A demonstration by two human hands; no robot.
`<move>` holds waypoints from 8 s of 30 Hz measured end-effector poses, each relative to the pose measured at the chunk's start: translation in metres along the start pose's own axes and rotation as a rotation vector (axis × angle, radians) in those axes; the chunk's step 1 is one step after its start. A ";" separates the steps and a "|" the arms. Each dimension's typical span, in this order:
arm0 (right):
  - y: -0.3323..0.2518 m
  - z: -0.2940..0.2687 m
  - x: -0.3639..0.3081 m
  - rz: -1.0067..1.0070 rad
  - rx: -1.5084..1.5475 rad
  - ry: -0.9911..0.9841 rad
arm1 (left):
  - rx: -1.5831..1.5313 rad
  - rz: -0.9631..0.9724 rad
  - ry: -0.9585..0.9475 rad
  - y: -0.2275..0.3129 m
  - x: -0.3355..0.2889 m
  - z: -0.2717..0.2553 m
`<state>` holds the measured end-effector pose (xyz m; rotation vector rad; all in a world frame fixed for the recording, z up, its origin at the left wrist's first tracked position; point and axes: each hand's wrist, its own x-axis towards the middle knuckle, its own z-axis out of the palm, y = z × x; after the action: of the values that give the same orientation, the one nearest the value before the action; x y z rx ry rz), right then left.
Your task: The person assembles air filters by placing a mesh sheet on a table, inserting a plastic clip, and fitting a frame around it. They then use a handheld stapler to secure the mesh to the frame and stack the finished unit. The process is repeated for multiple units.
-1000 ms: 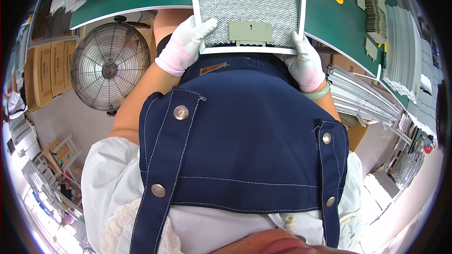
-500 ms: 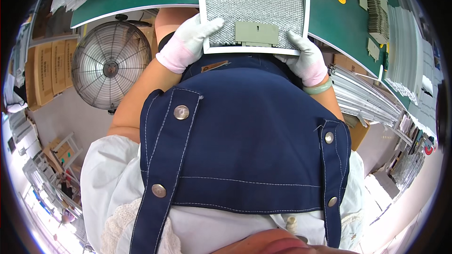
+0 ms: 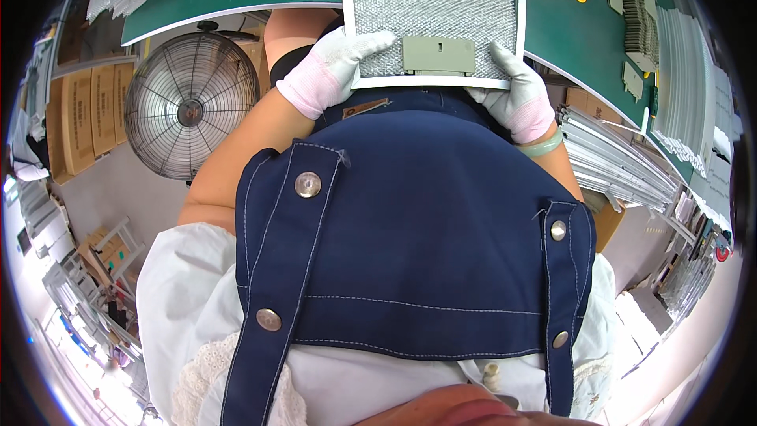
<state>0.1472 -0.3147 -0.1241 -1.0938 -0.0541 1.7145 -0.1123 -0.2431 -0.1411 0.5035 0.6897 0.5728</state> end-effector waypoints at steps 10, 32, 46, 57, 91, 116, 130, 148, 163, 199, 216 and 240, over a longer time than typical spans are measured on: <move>0.006 -0.008 0.005 -0.075 -0.158 0.032 | 0.181 0.064 -0.017 0.004 -0.005 -0.005; 0.007 -0.011 -0.012 -0.450 -0.664 0.139 | 0.399 0.323 0.176 -0.002 -0.003 -0.014; -0.015 -0.012 -0.015 -0.210 -0.584 -0.233 | 0.459 0.149 -0.015 0.032 -0.023 -0.006; -0.152 0.001 -0.035 -0.429 -1.102 -0.287 | 0.237 0.500 -0.021 -0.002 0.021 0.052; -0.142 0.112 -0.108 -1.154 -2.220 0.015 | 2.153 0.391 -0.609 0.160 -0.004 0.226; -0.123 0.093 -0.108 -1.325 -2.259 0.142 | 2.202 0.713 -0.476 0.142 -0.002 0.189; -0.125 0.129 -0.092 -1.024 -1.953 -0.207 | 2.011 0.576 -0.529 0.165 -0.010 0.180; -0.105 0.128 -0.067 -1.107 -2.021 -0.095 | 2.197 0.507 -0.261 0.157 -0.022 0.151; -0.096 0.135 -0.060 -1.304 -2.173 -0.031 | 2.223 0.787 -0.213 0.157 -0.024 0.126; -0.087 0.156 -0.031 -0.792 -2.012 -0.254 | 1.872 0.074 -0.327 0.198 -0.029 0.099; -0.083 0.142 -0.022 -0.797 -2.054 -0.317 | 1.897 0.110 -0.311 0.185 -0.035 0.081; -0.172 0.145 -0.011 -1.221 -0.653 -0.176 | 0.300 0.930 -0.288 0.241 0.000 0.127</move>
<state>0.1751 -0.1817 0.0549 -0.9880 -1.2013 0.6410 -0.0989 -0.0967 0.0882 1.1818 0.2270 1.2414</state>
